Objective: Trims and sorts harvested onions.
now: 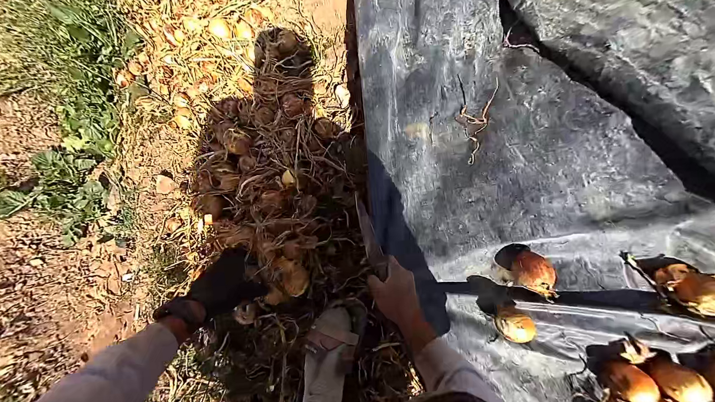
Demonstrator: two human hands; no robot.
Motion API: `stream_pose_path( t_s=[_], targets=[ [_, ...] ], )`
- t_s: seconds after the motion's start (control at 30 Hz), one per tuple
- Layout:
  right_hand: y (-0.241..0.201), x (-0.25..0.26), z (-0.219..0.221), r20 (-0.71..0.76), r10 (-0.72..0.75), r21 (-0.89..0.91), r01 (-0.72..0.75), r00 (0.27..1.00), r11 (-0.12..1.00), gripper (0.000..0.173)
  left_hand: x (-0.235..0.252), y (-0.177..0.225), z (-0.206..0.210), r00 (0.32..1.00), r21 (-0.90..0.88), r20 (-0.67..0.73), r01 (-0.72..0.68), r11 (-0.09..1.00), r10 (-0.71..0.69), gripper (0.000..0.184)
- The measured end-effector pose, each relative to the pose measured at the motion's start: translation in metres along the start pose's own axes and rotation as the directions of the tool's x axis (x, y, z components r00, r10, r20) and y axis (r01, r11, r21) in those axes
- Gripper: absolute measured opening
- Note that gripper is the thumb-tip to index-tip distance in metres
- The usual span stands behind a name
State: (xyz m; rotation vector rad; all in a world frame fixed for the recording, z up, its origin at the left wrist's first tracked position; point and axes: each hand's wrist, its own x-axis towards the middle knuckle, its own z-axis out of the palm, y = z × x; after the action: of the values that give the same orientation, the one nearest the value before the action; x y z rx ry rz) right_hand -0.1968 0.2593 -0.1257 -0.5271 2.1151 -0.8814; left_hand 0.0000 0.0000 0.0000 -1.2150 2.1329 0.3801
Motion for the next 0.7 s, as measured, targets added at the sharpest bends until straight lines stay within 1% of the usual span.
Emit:
stream_pose_path(
  t_s=[0.03, 0.07, 0.1, 0.13, 0.17, 0.2, 0.23, 0.27, 0.3, 0.33, 0.4, 0.43, 0.47, 0.53, 0.57, 0.63, 0.67, 0.7],
  targets=[
    [0.003, 0.004, 0.017, 0.033, 0.021, -0.119, -0.017, 0.999, 0.993, 0.036, -0.004, -0.011, -0.003, 1.0, -0.084, -0.017, 0.021, 0.996, -0.023, 0.09],
    [0.004, 0.004, 0.027, 0.047, 0.028, -0.163, -0.02, 0.998, 0.986, 0.041, -0.009, -0.02, -0.005, 0.998, -0.184, -0.045, 0.023, 0.983, -0.032, 0.086],
    [0.004, 0.005, 0.034, 0.038, 0.012, -0.113, -0.008, 0.999, 0.994, 0.05, -0.015, -0.025, -0.008, 0.998, -0.309, -0.063, 0.01, 0.951, -0.031, 0.082],
    [0.004, 0.004, 0.038, -0.006, -0.009, -0.012, 0.009, 1.0, 1.0, 0.06, -0.021, -0.028, -0.01, 0.997, -0.436, -0.067, -0.002, 0.9, -0.03, 0.076],
    [0.005, 0.001, 0.039, -0.068, -0.029, 0.091, 0.035, 0.997, 0.995, 0.065, -0.029, -0.028, -0.009, 0.998, -0.566, -0.066, -0.02, 0.824, -0.021, 0.072],
    [0.006, -0.003, 0.036, -0.145, -0.06, 0.172, 0.085, 0.988, 0.981, 0.065, -0.036, -0.025, -0.007, 0.997, -0.694, -0.075, -0.059, 0.717, 0.01, 0.068],
    [0.006, -0.007, 0.03, -0.205, -0.092, 0.216, 0.137, 0.974, 0.967, 0.062, -0.041, -0.022, -0.004, 0.995, -0.793, -0.09, -0.1, 0.601, 0.047, 0.068],
    [0.004, -0.013, 0.022, -0.234, -0.121, 0.241, 0.178, 0.965, 0.954, 0.058, -0.049, -0.017, -0.001, 0.992, -0.846, -0.095, -0.124, 0.519, 0.082, 0.069],
    [0.002, -0.022, 0.013, -0.227, -0.141, 0.267, 0.201, 0.964, 0.943, 0.055, -0.059, -0.013, 0.001, 0.99, -0.867, -0.079, -0.126, 0.482, 0.118, 0.072],
    [-0.003, -0.032, 0.006, -0.206, -0.154, 0.304, 0.213, 0.966, 0.929, 0.052, -0.071, -0.009, 0.002, 0.985, -0.873, -0.053, -0.127, 0.471, 0.167, 0.075],
    [-0.024, -0.047, -0.007, -0.15, -0.193, 0.435, 0.24, 0.97, 0.868, 0.041, -0.091, 0.008, -0.01, 0.964, -0.844, -0.025, -0.163, 0.512, 0.264, 0.079],
    [-0.037, -0.054, -0.011, -0.1, -0.206, 0.509, 0.228, 0.973, 0.83, 0.035, -0.099, 0.018, -0.018, 0.957, -0.835, -0.019, -0.175, 0.521, 0.291, 0.08],
    [-0.048, -0.061, -0.012, -0.048, -0.225, 0.566, 0.212, 0.973, 0.797, 0.031, -0.106, 0.025, -0.022, 0.947, -0.84, -0.021, -0.191, 0.508, 0.32, 0.082],
    [-0.062, -0.072, -0.007, 0.03, -0.304, 0.613, 0.223, 0.952, 0.758, 0.029, -0.117, 0.036, -0.028, 0.935, -0.831, -0.034, -0.224, 0.509, 0.354, 0.085],
    [-0.068, -0.077, -0.004, 0.05, -0.355, 0.615, 0.251, 0.934, 0.748, 0.035, -0.122, 0.04, -0.029, 0.933, -0.817, -0.044, -0.239, 0.524, 0.357, 0.085],
    [-0.079, -0.085, -0.002, 0.061, -0.421, 0.566, 0.315, 0.905, 0.761, 0.062, -0.129, 0.047, -0.03, 0.938, -0.731, -0.07, -0.279, 0.622, 0.339, 0.08],
    [-0.084, -0.089, -0.002, 0.061, -0.438, 0.52, 0.346, 0.897, 0.781, 0.071, -0.133, 0.049, -0.028, 0.944, -0.679, -0.075, -0.284, 0.677, 0.321, 0.078],
    [-0.086, -0.092, -0.001, 0.069, -0.451, 0.477, 0.368, 0.89, 0.798, 0.075, -0.136, 0.05, -0.024, 0.95, -0.622, -0.085, -0.285, 0.729, 0.299, 0.077]
  ],
)
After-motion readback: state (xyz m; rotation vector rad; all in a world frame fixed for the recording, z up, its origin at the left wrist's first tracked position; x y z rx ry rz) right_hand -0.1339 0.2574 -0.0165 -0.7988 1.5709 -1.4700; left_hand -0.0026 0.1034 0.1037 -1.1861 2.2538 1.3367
